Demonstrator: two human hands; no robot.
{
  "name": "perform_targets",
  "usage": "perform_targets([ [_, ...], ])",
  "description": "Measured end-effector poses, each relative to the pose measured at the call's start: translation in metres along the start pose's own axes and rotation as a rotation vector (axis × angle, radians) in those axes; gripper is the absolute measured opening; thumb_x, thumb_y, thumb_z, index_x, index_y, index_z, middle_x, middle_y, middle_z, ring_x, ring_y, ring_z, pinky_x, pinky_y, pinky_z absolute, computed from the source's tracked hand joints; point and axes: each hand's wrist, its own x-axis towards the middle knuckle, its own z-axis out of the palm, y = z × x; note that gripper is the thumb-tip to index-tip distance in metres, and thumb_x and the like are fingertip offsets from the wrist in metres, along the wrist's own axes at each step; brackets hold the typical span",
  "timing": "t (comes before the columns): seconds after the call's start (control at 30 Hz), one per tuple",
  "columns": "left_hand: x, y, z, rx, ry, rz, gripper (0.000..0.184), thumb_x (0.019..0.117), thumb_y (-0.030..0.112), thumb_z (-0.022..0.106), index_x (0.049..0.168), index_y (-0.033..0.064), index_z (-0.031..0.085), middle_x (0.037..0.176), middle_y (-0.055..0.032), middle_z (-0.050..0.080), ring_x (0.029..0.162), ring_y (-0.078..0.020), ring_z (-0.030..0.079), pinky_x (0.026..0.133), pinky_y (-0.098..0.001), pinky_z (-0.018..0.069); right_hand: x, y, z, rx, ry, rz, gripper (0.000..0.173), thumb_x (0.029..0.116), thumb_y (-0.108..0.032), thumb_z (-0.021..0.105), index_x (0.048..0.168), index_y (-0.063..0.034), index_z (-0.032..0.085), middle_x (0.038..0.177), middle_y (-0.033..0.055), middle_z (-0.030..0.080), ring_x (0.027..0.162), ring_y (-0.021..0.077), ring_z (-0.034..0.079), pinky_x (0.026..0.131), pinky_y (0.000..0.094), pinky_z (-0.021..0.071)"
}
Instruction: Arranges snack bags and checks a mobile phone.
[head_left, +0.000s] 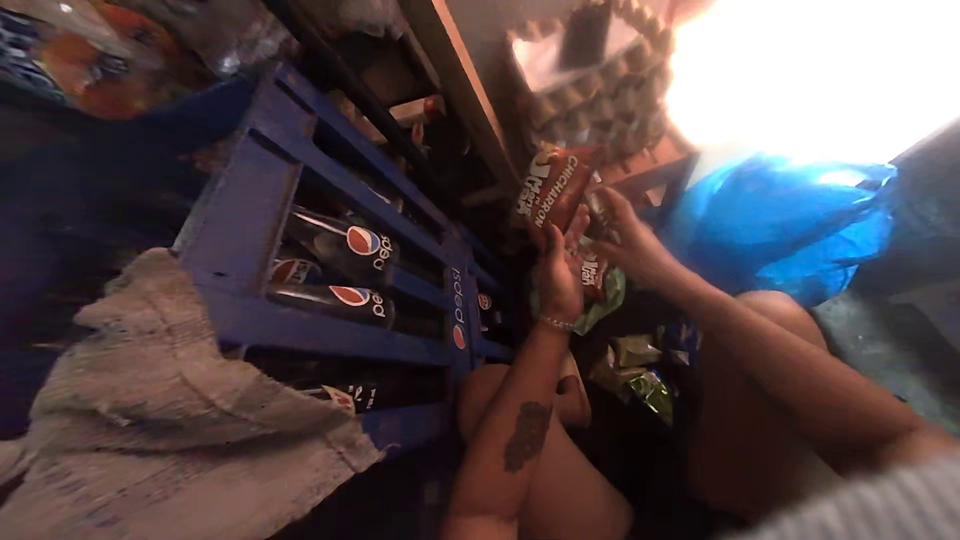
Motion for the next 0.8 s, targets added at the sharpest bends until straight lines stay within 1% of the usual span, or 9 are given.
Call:
perform_targets([
  [0.07,0.0,-0.001,0.002,-0.031,0.008,-0.05,0.059,0.1127,0.042,0.014,0.156,0.008,0.035,0.15,-0.0081,0.052,0.133,-0.0166,0.054,0.111,-0.0366,0.0449,-0.002,-0.011,0.006,-0.149,-0.142,0.051,0.092,0.0993,-0.014,0.065,0.164,-0.0106,0.0,0.124,0.0251,0.064,0.104,0.0357,0.069,0.091,0.0551,0.0556],
  [0.17,0.006,0.006,0.007,-0.081,0.216,-0.06,0.053,0.1128,0.041,0.026,0.147,0.0072,0.046,0.134,-0.0074,0.062,0.117,-0.0134,0.062,0.099,-0.0331,0.0519,0.0,-0.033,0.008,-0.216,-0.339,0.027,0.098,0.0991,-0.012,0.063,0.164,-0.0103,-0.01,0.155,0.021,0.044,0.13,0.0322,0.058,0.106,0.0505,0.0481],
  [0.27,0.013,0.018,0.011,-0.166,0.449,-0.028,0.046,0.1122,0.044,0.027,0.127,0.0104,0.055,0.094,-0.0006,0.064,0.08,-0.0076,0.064,0.073,-0.0262,0.0559,0.012,-0.046,0.0,-0.118,-0.552,0.001,0.091,0.1003,-0.012,0.063,0.166,-0.0162,0.0,0.143,0.0243,0.052,0.12,0.0291,0.06,0.1,0.0466,0.0498],
  [0.33,0.022,0.029,0.011,-0.211,0.573,-0.035,0.041,0.1128,0.043,0.026,0.113,0.0097,0.051,0.075,0.0003,0.054,0.06,-0.0082,0.057,0.057,-0.0252,0.0529,0.029,-0.052,-0.02,-0.087,-0.607,-0.034,0.078,0.1005,-0.019,0.066,0.165,-0.0152,0.022,0.133,0.0214,0.061,0.114,0.0266,0.064,0.099,0.0443,0.0513],
  [0.43,0.031,0.042,0.01,-0.263,0.591,-0.054,0.039,0.1126,0.043,0.026,0.122,0.0142,0.05,0.078,0.0014,0.053,0.057,-0.0074,0.054,0.051,-0.0219,0.0486,0.078,-0.066,-0.05,-0.174,-0.182,-0.101,0.039,0.1018,-0.021,0.064,0.137,-0.005,0.061,0.113,0.0131,0.07,0.098,0.0202,0.068,0.09,0.042,0.0555],
  [0.5,0.034,0.047,0.018,-0.292,0.588,-0.066,0.037,0.1126,0.043,0.027,0.113,0.0138,0.05,0.076,0.0012,0.054,0.057,-0.0073,0.055,0.05,-0.022,0.0488,0.134,-0.068,-0.066,-0.234,0.154,-0.116,0.04,0.1006,-0.022,0.066,0.134,-0.001,0.059,0.113,0.0166,0.07,0.099,0.025,0.069,0.091,0.0465,0.0555],
  [0.6,0.04,0.045,0.029,-0.33,0.581,-0.119,0.039,0.1127,0.042,0.027,0.105,0.0115,0.05,0.076,0.0001,0.053,0.056,-0.0073,0.054,0.049,-0.0214,0.0479,0.207,-0.073,-0.083,-0.411,0.442,-0.066,0.054,0.0973,-0.024,0.069,0.144,-0.001,0.052,0.136,0.0286,0.058,0.127,0.0439,0.055,0.106,0.0598,0.0437],
  [0.73,0.043,0.041,0.038,-0.382,0.56,-0.185,0.041,0.1128,0.042,0.026,0.105,0.0102,0.051,0.075,-0.0007,0.054,0.055,-0.0074,0.055,0.047,-0.0207,0.048,0.286,-0.047,-0.083,-0.661,0.578,0.029,0.074,0.0939,-0.04,0.07,0.151,-0.0008,0.044,0.145,0.0377,0.045,0.138,0.0574,0.039,0.109,0.07,0.0342],
  [0.8,0.047,0.042,0.042,-0.396,0.568,-0.202,0.044,0.1124,0.044,0.026,0.101,0.0099,0.051,0.073,-0.0007,0.054,0.053,-0.0073,0.055,0.046,-0.0207,0.0478,0.291,-0.055,-0.073,-0.716,0.49,0.175,0.087,0.0946,-0.052,0.066,0.153,0.0046,0.037,0.15,0.0409,0.037,0.141,0.0586,0.034,0.113,0.0711,0.0277],
])
